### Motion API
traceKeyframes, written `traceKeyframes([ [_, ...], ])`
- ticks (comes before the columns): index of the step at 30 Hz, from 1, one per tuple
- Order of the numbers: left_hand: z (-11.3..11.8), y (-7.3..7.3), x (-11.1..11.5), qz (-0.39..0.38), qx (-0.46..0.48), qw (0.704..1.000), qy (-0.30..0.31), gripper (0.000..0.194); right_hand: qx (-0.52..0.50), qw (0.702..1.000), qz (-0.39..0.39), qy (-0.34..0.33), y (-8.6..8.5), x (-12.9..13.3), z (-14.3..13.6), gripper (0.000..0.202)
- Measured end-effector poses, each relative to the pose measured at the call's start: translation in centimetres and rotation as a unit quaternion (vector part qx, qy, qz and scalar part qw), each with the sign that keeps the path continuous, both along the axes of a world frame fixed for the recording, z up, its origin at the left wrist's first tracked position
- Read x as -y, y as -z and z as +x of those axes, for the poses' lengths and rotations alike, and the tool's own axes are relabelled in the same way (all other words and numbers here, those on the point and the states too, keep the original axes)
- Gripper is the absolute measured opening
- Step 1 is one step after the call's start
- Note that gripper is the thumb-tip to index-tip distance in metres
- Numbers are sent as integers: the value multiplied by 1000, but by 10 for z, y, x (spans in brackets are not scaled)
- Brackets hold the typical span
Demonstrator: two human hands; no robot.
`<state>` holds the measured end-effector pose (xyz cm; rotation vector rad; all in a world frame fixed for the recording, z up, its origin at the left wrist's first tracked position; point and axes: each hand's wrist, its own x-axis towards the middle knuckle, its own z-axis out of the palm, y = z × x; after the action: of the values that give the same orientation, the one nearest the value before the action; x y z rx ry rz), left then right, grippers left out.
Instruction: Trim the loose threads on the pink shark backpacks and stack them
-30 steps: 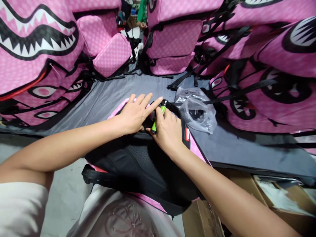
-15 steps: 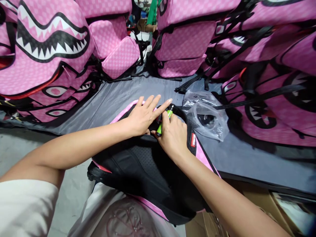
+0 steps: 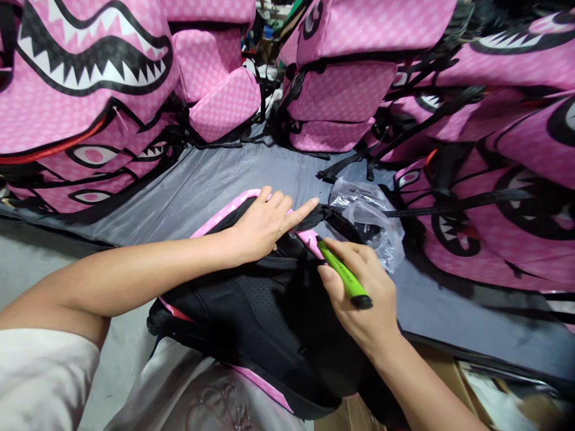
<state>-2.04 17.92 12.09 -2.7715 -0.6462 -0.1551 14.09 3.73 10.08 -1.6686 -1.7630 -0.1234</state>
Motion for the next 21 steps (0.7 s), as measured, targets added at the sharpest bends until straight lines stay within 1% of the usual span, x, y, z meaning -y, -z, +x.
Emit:
traceKeyframes([
  [2,1,-1,1,3,0,1000,-11,100,-73,996,-33,-33,-6,4,-2,19],
  [4,2,-1,2,4,-3,1000,-26,98,-110,987,-86,-77,-9,-3,-2,13],
  [7,3,-3,4,-1,-5,999,-31,96,-133,969,-163,-131,-10,-26,4,14],
  [9,3,-4,5,-6,-6,999,-32,94,-148,950,-223,-159,-10,-42,8,17],
  [11,3,-4,6,-11,-5,999,-38,91,-139,936,-269,-181,-11,-50,10,17],
  [12,3,-3,5,-12,-3,999,-45,91,-120,935,-277,-188,-12,-50,9,18],
  [14,3,-2,4,-12,3,998,-55,92,-67,946,-255,-188,-13,-45,5,19],
  [16,4,0,2,-15,3,999,-45,100,-23,960,-214,-180,-13,-34,1,20],
  [19,5,1,-2,-27,-19,999,-26,119,7,972,-165,-169,-10,-21,-3,21],
  [21,6,1,-3,-30,-32,999,-32,121,19,975,-147,-163,-5,-17,-4,21],
])
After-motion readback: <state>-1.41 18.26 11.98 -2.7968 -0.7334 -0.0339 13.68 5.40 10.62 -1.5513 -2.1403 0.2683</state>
